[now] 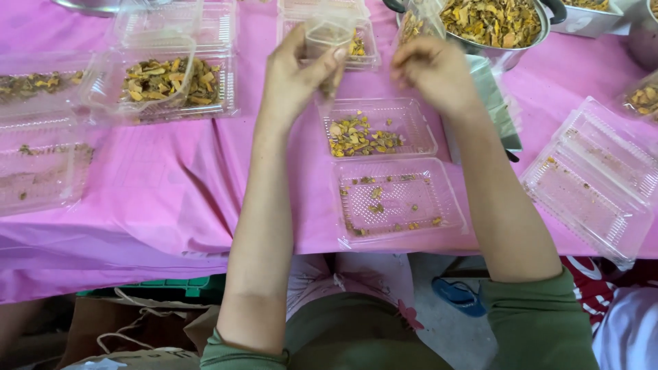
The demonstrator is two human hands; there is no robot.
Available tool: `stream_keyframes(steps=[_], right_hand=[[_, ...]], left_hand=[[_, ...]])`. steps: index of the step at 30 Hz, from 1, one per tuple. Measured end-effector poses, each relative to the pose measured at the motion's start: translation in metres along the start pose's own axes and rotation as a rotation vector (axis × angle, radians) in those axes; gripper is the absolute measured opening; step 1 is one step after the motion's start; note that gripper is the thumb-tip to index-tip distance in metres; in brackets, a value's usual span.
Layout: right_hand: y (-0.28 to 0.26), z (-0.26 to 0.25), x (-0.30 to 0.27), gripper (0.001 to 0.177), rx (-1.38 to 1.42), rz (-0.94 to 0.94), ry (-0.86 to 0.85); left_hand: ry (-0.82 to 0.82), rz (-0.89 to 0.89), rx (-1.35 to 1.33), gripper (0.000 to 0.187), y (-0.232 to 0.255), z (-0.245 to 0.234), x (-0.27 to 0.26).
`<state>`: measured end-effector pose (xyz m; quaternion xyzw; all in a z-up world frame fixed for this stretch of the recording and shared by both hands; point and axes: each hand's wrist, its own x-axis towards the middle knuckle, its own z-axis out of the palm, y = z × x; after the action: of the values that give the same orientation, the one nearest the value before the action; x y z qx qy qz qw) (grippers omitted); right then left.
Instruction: A person is sorting and packaging dried tea leaves into small plastic containers, using a brush to clean the edges and arrange the contents neatly.
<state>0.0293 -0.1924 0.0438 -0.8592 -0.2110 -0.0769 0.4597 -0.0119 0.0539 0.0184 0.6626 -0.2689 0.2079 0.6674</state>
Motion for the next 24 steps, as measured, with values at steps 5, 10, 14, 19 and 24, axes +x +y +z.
stream_keyframes(steps=[5,10,14,19,24], right_hand=[[0.012,0.051,0.002,0.030,-0.425,0.013,-0.371],[0.042,0.101,0.019,0.042,-0.558,-0.181,-0.421],[0.038,0.115,0.016,0.013,-0.750,-0.091,-0.536],[0.046,0.104,0.021,0.006,-0.641,-0.084,-0.491],[0.000,0.059,0.004,0.026,-0.296,0.263,-0.371]], left_hand=[[0.095,0.084,0.784,0.048,-0.026,-0.004,0.008],[0.032,0.042,0.837,0.064,-0.038,-0.001,0.008],[0.026,0.019,0.883,0.067,-0.049,0.000,0.007],[0.005,-0.034,0.897,0.076,-0.047,0.003,0.007],[-0.151,-0.149,1.011,0.086,-0.039,0.010,0.005]])
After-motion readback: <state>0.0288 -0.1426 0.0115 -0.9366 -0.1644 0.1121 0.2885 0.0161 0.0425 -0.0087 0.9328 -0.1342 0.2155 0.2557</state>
